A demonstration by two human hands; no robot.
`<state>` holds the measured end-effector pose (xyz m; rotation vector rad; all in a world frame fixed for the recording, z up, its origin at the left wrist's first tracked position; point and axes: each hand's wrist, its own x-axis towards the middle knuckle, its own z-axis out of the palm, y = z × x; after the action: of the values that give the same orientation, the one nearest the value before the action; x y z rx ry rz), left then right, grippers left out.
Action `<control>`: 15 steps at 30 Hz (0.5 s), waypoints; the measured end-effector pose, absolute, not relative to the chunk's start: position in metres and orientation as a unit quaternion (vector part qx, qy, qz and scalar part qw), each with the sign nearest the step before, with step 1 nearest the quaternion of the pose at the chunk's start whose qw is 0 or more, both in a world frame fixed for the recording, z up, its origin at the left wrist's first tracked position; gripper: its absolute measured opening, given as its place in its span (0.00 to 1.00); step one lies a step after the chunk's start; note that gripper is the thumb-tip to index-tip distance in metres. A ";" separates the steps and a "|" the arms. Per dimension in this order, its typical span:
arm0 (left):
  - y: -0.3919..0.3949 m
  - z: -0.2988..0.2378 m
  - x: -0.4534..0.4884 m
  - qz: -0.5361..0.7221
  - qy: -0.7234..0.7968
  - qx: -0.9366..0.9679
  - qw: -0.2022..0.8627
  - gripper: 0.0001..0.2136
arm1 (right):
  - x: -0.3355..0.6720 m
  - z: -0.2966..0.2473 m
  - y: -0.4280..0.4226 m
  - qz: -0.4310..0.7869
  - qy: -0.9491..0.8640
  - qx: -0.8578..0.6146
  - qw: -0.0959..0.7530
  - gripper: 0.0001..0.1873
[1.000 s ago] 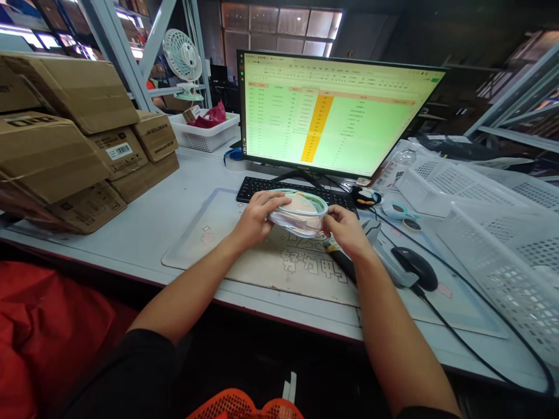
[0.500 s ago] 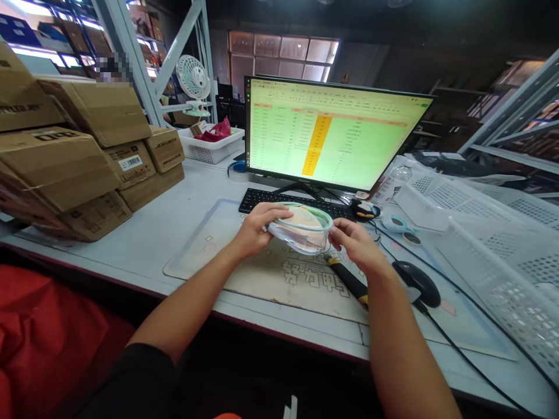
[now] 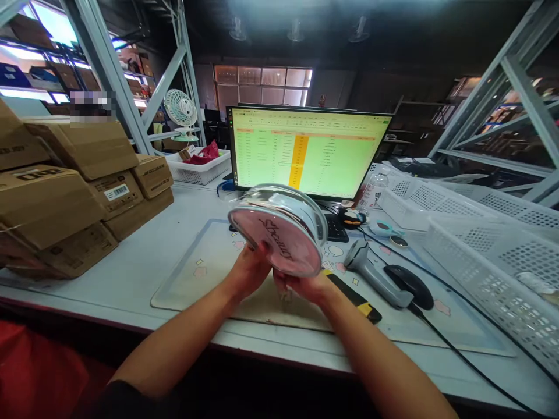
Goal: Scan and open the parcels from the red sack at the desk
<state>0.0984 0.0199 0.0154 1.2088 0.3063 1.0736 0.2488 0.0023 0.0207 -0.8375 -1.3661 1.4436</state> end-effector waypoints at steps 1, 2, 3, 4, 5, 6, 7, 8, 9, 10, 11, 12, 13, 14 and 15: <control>0.023 0.013 0.101 0.496 0.148 0.536 0.667 0.30 | 0.245 0.019 0.002 0.607 -0.529 -0.326 0.495 0.22; 0.027 0.010 0.102 0.520 0.159 0.540 0.643 0.30 | 0.244 0.019 0.003 0.611 -0.506 -0.318 0.519 0.22; 0.031 0.007 0.103 0.542 0.172 0.550 0.612 0.30 | 0.248 0.021 0.004 0.604 -0.494 -0.320 0.538 0.22; 0.037 0.004 0.103 0.561 0.184 0.564 0.577 0.30 | 0.255 0.025 0.005 0.587 -0.495 -0.328 0.551 0.22; 0.043 0.003 0.100 0.579 0.195 0.579 0.539 0.31 | 0.265 0.030 0.007 0.568 -0.504 -0.340 0.554 0.22; 0.050 0.003 0.095 0.599 0.203 0.592 0.499 0.33 | 0.276 0.035 0.008 0.550 -0.516 -0.353 0.554 0.22; 0.056 0.004 0.088 0.620 0.205 0.603 0.458 0.37 | 0.288 0.041 0.008 0.532 -0.529 -0.366 0.550 0.22; 0.062 0.006 0.080 0.644 0.202 0.612 0.414 0.43 | 0.299 0.046 0.008 0.514 -0.542 -0.381 0.545 0.21; 0.067 0.009 0.071 0.663 0.196 0.621 0.370 0.48 | 0.310 0.050 0.007 0.497 -0.554 -0.395 0.539 0.21; 0.070 0.012 0.063 0.669 0.191 0.638 0.331 0.51 | 0.318 0.053 0.006 0.481 -0.564 -0.408 0.533 0.21; 0.071 0.015 0.057 0.656 0.190 0.665 0.303 0.52 | 0.324 0.055 0.005 0.467 -0.575 -0.420 0.525 0.21; 0.070 0.018 0.053 0.625 0.193 0.701 0.286 0.51 | 0.328 0.057 0.003 0.456 -0.587 -0.431 0.511 0.21; 0.068 0.019 0.052 0.580 0.198 0.740 0.277 0.49 | 0.329 0.057 0.002 0.447 -0.600 -0.442 0.496 0.21; 0.064 0.020 0.054 0.532 0.204 0.776 0.271 0.48 | 0.329 0.056 0.000 0.438 -0.611 -0.451 0.480 0.21; 0.060 0.019 0.057 0.487 0.213 0.805 0.262 0.48 | 0.328 0.055 -0.001 0.431 -0.622 -0.459 0.466 0.22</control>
<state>0.0572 0.0600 0.0189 2.1794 0.5771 1.3187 0.3279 -0.0009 0.0555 -1.1263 -1.5262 1.0569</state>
